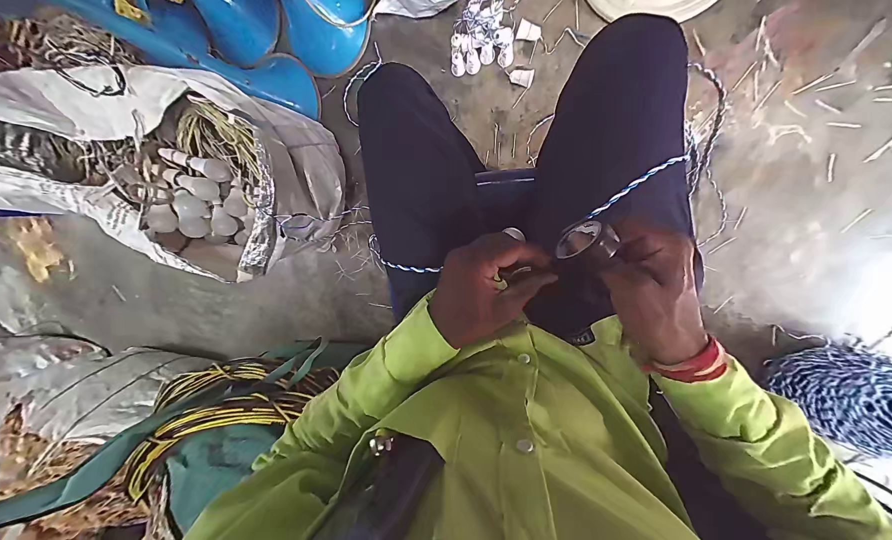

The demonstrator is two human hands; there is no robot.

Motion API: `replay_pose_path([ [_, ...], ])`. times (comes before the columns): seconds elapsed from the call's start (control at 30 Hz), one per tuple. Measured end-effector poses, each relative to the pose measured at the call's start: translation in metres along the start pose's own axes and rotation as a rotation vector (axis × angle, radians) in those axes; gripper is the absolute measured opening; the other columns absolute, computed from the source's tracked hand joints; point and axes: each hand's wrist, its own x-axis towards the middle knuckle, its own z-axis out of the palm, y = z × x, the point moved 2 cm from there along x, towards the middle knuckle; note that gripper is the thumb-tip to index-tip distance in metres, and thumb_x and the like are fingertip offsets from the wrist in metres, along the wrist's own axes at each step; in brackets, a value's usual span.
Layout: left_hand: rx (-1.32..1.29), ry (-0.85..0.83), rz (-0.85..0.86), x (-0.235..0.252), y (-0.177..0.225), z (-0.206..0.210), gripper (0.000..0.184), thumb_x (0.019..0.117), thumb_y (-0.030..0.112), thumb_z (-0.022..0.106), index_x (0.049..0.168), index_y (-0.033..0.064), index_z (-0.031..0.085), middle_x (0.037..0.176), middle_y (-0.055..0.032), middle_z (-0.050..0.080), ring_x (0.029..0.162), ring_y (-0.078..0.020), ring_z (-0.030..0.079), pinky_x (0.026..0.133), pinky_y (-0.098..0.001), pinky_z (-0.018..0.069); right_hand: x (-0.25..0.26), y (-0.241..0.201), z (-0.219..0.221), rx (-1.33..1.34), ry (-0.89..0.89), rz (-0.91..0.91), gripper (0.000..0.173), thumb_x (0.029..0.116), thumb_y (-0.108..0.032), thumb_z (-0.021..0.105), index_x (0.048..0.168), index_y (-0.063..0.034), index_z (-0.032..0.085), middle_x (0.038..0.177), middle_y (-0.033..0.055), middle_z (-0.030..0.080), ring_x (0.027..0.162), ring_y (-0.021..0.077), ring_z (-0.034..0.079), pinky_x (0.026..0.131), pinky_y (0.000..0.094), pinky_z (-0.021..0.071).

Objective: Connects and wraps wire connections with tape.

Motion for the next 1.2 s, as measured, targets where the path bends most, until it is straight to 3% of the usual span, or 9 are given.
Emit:
replay_pose_path([
  [0.2, 0.352, 0.132, 0.475, -0.007, -0.005, 0.001, 0.009, 0.0915, 0.007, 0.074, 0.093, -0.002, 0.075, 0.09, -0.0144, 0.071, 0.089, -0.0197, 0.068, 0.087, -0.0295, 0.0562, 0.003, 0.01, 0.005, 0.315, -0.175, 0.369, 0.026, 0.0938, -0.004, 0.05, 0.076, -0.0179, 0.063, 0.059, -0.0099, 0.055, 0.046, -0.0016, 0.044, 0.043, 0.0161, 0.0385],
  [0.37, 0.355, 0.09, 0.526, -0.011, -0.005, 0.003, 0.018, 0.0932, 0.007, 0.074, 0.11, -0.0009, 0.075, 0.095, -0.0142, 0.069, 0.089, -0.0208, 0.066, 0.085, -0.0312, 0.0562, 0.011, 0.006, 0.001, 0.345, -0.359, 0.489, 0.025, 0.0919, -0.001, 0.053, 0.072, -0.0148, 0.059, 0.055, -0.0068, 0.054, 0.044, -0.0001, 0.045, 0.04, 0.0164, 0.0373],
  [0.47, 0.363, 0.039, 0.524, -0.012, -0.005, 0.006, 0.016, 0.0941, 0.006, 0.068, 0.107, 0.0019, 0.075, 0.096, -0.0133, 0.065, 0.091, -0.0201, 0.062, 0.087, -0.0287, 0.053, 0.016, 0.001, 0.004, 0.319, -0.414, 0.443, 0.023, 0.0943, -0.004, 0.057, 0.074, -0.0123, 0.063, 0.058, -0.006, 0.058, 0.047, -0.0001, 0.049, 0.043, 0.017, 0.0398],
  [0.57, 0.371, 0.089, 0.453, -0.01, -0.002, 0.008, 0.013, 0.0944, 0.007, 0.069, 0.102, 0.0005, 0.076, 0.095, -0.0122, 0.068, 0.091, -0.0185, 0.062, 0.086, -0.029, 0.0531, 0.012, 0.0, 0.009, 0.311, -0.297, 0.329, 0.013, 0.0993, -0.007, 0.063, 0.109, -0.0077, 0.071, 0.078, 0.0004, 0.068, 0.057, 0.005, 0.058, 0.048, 0.0204, 0.0495],
  [0.67, 0.36, 0.183, 0.307, -0.005, 0.002, 0.002, 0.011, 0.0929, 0.007, 0.072, 0.099, -0.0012, 0.077, 0.094, -0.011, 0.07, 0.091, -0.016, 0.065, 0.084, -0.0269, 0.0551, 0.004, -0.002, 0.006, 0.248, -0.065, 0.143, 0.034, 0.1029, -0.012, 0.059, 0.137, -0.0089, 0.059, 0.087, 0.0028, 0.07, 0.061, 0.007, 0.061, 0.052, 0.0219, 0.0528],
  [0.77, 0.324, 0.254, 0.204, -0.001, 0.0, -0.007, 0.011, 0.0918, 0.007, 0.073, 0.098, -0.0017, 0.076, 0.096, -0.0106, 0.07, 0.093, -0.014, 0.066, 0.083, -0.0249, 0.0569, -0.006, -0.004, 0.003, 0.188, 0.114, -0.113, 0.022, 0.1004, -0.014, 0.061, 0.121, -0.0062, 0.059, 0.093, -0.0035, 0.064, 0.073, 0.0031, 0.061, 0.063, 0.0204, 0.0549],
  [0.87, 0.241, 0.278, 0.139, 0.002, 0.0, -0.009, 0.012, 0.0914, 0.005, 0.074, 0.1, -0.0027, 0.075, 0.099, -0.0103, 0.069, 0.091, -0.0113, 0.067, 0.08, -0.0227, 0.0586, -0.019, -0.007, 0.013, 0.109, 0.107, -0.238, 0.016, 0.0956, -0.016, 0.07, 0.105, -0.0039, 0.067, 0.089, -0.0027, 0.069, 0.07, 0.0001, 0.063, 0.061, 0.0181, 0.0565],
  [1.1, -0.031, 0.252, -0.041, 0.002, 0.003, -0.014, 0.012, 0.0931, 0.002, 0.071, 0.105, -0.0016, 0.071, 0.103, -0.0072, 0.067, 0.086, -0.0091, 0.066, 0.072, -0.0224, 0.0592, -0.016, -0.006, 0.021, -0.066, 0.125, -0.249, 0.017, 0.0952, -0.009, 0.064, 0.108, -0.0008, 0.072, 0.099, 0.0045, 0.072, 0.085, 0.0034, 0.067, 0.074, 0.0202, 0.0582],
  [1.2, -0.226, 0.252, -0.155, 0.001, 0.0, -0.012, 0.013, 0.0944, 0.001, 0.068, 0.107, -0.0011, 0.071, 0.096, -0.0047, 0.068, 0.077, -0.008, 0.065, 0.067, -0.0229, 0.0581, -0.015, -0.004, 0.021, -0.111, 0.151, -0.196, 0.019, 0.0935, -0.02, 0.071, 0.104, -0.0036, 0.07, 0.093, 0.002, 0.071, 0.081, 0.003, 0.067, 0.071, 0.0214, 0.0578],
])
